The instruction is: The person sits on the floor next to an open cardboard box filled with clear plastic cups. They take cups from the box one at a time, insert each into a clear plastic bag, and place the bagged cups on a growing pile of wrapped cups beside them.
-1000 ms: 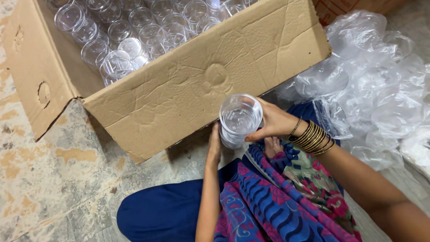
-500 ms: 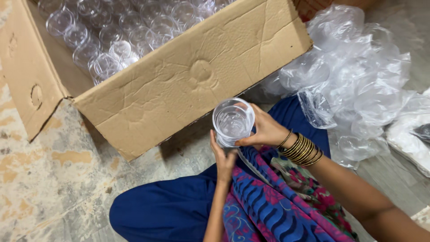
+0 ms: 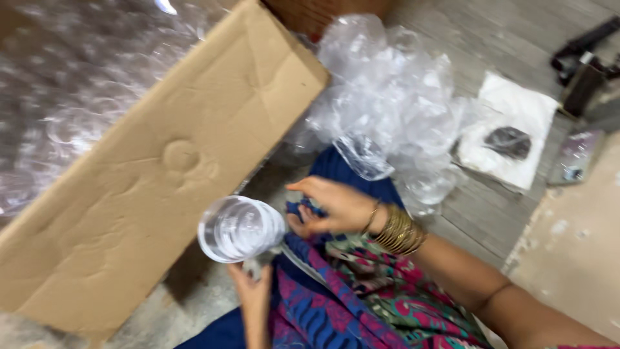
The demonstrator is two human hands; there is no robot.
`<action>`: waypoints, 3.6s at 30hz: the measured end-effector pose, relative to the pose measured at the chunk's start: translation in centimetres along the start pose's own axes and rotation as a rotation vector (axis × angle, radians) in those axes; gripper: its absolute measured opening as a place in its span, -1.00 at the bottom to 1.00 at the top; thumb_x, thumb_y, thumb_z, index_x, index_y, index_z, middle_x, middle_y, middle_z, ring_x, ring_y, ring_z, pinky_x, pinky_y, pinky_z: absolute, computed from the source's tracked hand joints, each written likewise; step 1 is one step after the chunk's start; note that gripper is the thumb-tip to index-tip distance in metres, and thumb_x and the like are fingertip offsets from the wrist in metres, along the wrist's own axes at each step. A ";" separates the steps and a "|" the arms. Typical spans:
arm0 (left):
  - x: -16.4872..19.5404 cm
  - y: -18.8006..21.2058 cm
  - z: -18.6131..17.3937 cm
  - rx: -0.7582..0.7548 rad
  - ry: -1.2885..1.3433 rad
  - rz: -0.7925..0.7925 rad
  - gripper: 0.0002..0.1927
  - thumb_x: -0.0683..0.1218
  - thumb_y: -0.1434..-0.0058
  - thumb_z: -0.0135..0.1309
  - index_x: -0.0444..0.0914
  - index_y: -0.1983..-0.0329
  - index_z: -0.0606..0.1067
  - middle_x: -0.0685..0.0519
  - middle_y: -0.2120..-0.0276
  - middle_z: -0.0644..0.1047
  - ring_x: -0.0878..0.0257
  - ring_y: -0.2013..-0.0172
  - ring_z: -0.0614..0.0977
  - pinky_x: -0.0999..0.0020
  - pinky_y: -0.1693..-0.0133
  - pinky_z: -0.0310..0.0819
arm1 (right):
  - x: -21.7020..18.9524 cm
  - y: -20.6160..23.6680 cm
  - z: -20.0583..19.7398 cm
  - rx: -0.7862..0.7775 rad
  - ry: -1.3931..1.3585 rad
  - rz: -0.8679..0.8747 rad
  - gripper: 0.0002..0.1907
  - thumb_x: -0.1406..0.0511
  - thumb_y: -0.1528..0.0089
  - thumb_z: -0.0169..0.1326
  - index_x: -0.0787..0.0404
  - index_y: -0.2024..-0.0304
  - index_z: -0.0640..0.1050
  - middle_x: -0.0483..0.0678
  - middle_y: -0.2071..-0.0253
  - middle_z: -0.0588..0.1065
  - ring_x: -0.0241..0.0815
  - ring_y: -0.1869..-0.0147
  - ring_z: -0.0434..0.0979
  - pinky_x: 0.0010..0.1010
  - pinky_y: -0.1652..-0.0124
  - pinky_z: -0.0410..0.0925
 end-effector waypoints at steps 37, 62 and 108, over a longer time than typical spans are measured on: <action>16.4 8.0 -5.6 -0.476 0.293 0.050 -0.62 -0.10 -0.35 0.11 -0.46 -0.11 0.51 -0.16 0.07 0.68 0.12 0.08 0.71 0.25 -0.01 0.56 | -1.3 10.1 -15.0 -0.404 0.325 0.561 -0.12 0.23 -0.09 0.20 -0.02 -0.45 0.21 -0.04 0.13 0.62 -0.14 0.12 0.69 -0.30 0.10 0.52; 20.2 11.1 -6.4 -0.047 0.312 0.023 -0.51 -0.07 -0.19 0.25 -0.28 -0.16 0.41 0.04 0.08 0.58 0.32 0.09 0.61 0.40 0.03 0.51 | -11.6 1.5 8.8 -0.196 -0.301 -0.005 -0.44 0.29 -0.19 0.35 0.17 -0.23 0.51 -0.04 -0.11 0.52 -0.15 -0.28 0.40 -0.30 -0.32 0.17; 18.5 15.2 -12.4 -0.008 0.843 0.285 -0.17 0.52 -0.23 0.03 -0.31 -0.07 0.36 0.03 0.16 0.46 0.24 0.17 0.50 0.21 0.03 0.36 | -5.0 0.8 19.6 -0.366 -0.950 0.477 -0.58 0.43 -0.13 0.17 0.24 -0.06 0.46 -0.05 0.05 0.63 -0.27 0.00 0.60 -0.39 0.03 0.45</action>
Point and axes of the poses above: each hand's wrist, its own y-axis away from the middle knuckle, its own z-axis out of the palm, x = y × z, the point moved 4 cm from there along -y, towards the middle knuckle
